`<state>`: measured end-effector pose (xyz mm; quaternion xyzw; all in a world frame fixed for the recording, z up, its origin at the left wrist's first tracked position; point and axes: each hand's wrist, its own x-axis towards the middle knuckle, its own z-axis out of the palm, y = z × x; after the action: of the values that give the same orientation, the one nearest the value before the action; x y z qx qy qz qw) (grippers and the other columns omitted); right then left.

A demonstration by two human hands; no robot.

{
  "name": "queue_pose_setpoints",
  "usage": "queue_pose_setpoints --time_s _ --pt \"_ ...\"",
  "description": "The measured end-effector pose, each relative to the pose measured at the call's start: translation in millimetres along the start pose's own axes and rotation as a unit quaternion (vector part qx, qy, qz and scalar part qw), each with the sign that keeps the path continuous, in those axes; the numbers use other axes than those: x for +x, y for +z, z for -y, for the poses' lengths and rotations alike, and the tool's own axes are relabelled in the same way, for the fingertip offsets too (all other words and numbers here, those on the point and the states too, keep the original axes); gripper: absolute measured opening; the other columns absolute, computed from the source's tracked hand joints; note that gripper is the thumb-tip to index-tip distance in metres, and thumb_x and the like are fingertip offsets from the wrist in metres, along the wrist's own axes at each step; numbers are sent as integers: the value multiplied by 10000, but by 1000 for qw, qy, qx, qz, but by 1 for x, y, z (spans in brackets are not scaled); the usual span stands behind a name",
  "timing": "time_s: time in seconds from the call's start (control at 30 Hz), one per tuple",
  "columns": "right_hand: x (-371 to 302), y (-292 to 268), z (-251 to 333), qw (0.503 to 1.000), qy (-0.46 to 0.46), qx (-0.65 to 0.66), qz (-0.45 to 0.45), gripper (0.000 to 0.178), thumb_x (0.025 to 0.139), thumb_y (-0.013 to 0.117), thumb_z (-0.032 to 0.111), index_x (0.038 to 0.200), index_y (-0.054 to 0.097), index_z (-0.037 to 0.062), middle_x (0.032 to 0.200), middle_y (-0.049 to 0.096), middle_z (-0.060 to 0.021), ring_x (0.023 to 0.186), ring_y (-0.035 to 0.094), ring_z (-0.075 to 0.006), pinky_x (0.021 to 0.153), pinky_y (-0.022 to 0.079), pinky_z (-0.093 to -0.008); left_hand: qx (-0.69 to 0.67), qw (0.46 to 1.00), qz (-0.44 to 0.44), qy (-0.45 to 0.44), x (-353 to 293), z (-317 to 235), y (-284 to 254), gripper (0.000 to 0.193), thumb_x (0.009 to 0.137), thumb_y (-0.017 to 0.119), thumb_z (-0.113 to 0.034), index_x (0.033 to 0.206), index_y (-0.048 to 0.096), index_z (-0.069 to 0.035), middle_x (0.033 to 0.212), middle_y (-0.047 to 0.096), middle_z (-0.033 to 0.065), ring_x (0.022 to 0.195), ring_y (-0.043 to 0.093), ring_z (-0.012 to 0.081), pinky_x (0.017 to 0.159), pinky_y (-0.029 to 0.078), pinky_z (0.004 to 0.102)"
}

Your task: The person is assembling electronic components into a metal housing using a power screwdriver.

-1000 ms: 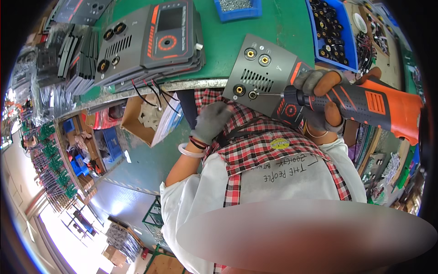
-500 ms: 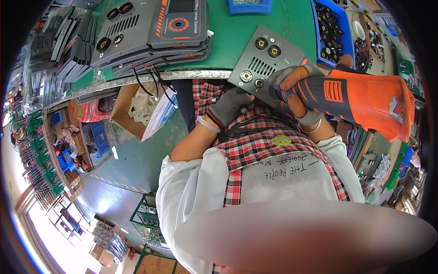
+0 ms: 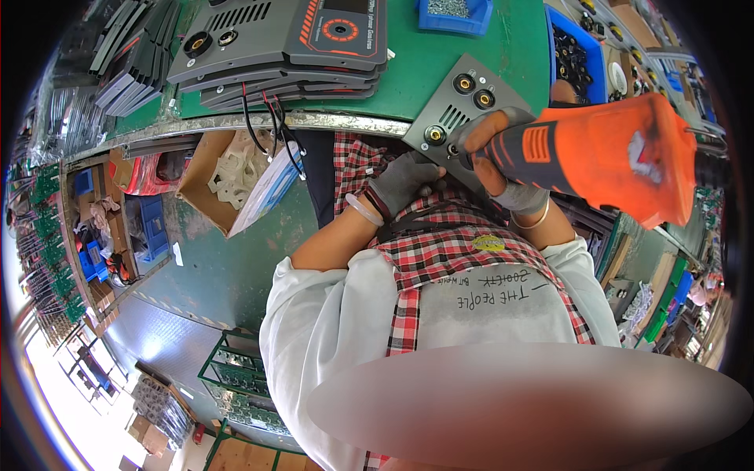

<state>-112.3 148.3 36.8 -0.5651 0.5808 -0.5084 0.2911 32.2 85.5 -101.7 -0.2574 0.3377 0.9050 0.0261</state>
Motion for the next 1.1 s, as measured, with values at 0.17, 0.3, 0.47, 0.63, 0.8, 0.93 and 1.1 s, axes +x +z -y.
queue_pose_setpoints --time_s 0.17,0.3,0.47,0.63,0.8,0.93,1.1 --pt "6 12 -1 997 37 44 51 129 690 602 73 775 524 16 744 537 -45 681 523 -120 650 413 -220 23 999 -4 30 -3 1 1 189 803 542 -193 944 545 -68 768 555 -37 594 461 21 490 343 156" --pt "4 11 0 996 -8 -51 70 128 711 587 98 784 517 20 749 524 -47 703 515 -125 667 408 -228 45 998 23 35 -3 2 -3 222 800 542 -215 954 539 -55 793 567 -13 596 469 31 491 359 167" --pt "4 12 -1 996 28 64 55 121 713 573 92 782 508 17 755 521 -62 733 518 -136 685 408 -238 -8 999 31 32 -6 -1 -2 255 812 524 -218 991 528 -36 820 584 38 663 548 98 541 425 190" --pt "6 -14 12 987 -66 125 -79 173 664 579 -28 828 527 -17 764 569 -90 645 582 -179 611 481 -271 -78 997 19 21 -9 -16 6 342 838 524 -288 1055 491 -26 846 595 91 723 600 167 601 499 273" --pt "-4 -97 12 947 18 104 -303 227 705 560 66 910 511 -18 735 567 -98 624 577 -189 608 482 -316 -60 998 -7 4 -7 -24 14 381 834 522 -313 1058 477 -8 835 591 97 650 589 151 519 486 236" --pt "-18 -166 -52 908 160 20 -386 448 701 556 74 1123 436 -15 854 566 -122 724 578 -198 669 469 -299 20 997 -31 75 -13 -24 22 374 829 499 -319 1034 488 -7 757 581 64 561 545 113 455 432 211" --pt "-47 -202 -138 894 282 -147 -317 761 671 599 113 1329 227 24 1061 506 -126 913 505 -202 765 416 -274 49 988 -120 90 -32 -26 34 337 821 525 -328 983 511 -33 712 574 38 528 547 118 429 426 233"
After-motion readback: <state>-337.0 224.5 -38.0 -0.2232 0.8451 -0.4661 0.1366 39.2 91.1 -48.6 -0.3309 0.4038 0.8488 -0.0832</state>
